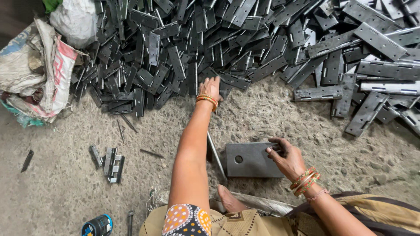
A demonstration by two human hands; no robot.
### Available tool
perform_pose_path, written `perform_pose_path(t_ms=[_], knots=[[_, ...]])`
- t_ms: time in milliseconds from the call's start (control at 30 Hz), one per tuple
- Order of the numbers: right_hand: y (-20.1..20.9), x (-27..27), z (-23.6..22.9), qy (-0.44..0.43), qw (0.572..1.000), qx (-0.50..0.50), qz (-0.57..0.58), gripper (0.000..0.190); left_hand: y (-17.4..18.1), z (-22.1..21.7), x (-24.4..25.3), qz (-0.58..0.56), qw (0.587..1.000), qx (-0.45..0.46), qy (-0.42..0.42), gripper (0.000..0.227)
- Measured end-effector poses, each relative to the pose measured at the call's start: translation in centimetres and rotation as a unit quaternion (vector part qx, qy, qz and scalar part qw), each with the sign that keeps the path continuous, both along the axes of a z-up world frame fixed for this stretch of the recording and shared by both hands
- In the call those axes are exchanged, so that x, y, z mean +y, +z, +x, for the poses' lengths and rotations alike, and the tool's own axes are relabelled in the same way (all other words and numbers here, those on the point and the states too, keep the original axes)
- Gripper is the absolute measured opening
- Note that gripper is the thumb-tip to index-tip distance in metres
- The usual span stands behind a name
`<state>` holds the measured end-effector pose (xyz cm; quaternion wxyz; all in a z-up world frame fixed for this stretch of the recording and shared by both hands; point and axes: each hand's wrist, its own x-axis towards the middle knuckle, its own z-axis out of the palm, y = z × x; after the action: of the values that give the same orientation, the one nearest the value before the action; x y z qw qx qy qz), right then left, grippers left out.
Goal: The person sits on the floor and repeatedly places metal hinge parts onto a metal block, then uses a cylindrical metal rod to press or align them. The person handles multiple hinge pieces from a large pile and stacks the processed pieces nearby.
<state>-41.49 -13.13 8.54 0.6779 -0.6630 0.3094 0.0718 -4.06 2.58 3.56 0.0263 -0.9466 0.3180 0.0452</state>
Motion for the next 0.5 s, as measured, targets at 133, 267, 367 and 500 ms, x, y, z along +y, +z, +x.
perform_pose_path(t_ms=[133, 267, 367, 500], knots=[[1.0, 0.2, -0.2, 0.000, 0.998, 0.006, -0.059, 0.040, 0.9, -4.3, 0.8, 0.003, 0.991, -0.053, -0.122, 0.009], [1.9, 0.3, -0.1, -0.004, 0.998, -0.007, -0.063, 0.039, 3.5, -8.3, 1.7, -0.044, 0.982, -0.080, -0.166, 0.012], [2.1, 0.3, 0.1, 0.000, 0.997, -0.016, -0.079, 0.038, 6.1, -11.8, 2.2, -0.130, 0.976, -0.095, -0.146, 0.016], [2.0, 0.5, -0.2, -0.002, 0.996, -0.031, -0.080, 0.038, 7.7, -16.0, 4.1, -0.248, 0.965, -0.078, -0.010, 0.023]])
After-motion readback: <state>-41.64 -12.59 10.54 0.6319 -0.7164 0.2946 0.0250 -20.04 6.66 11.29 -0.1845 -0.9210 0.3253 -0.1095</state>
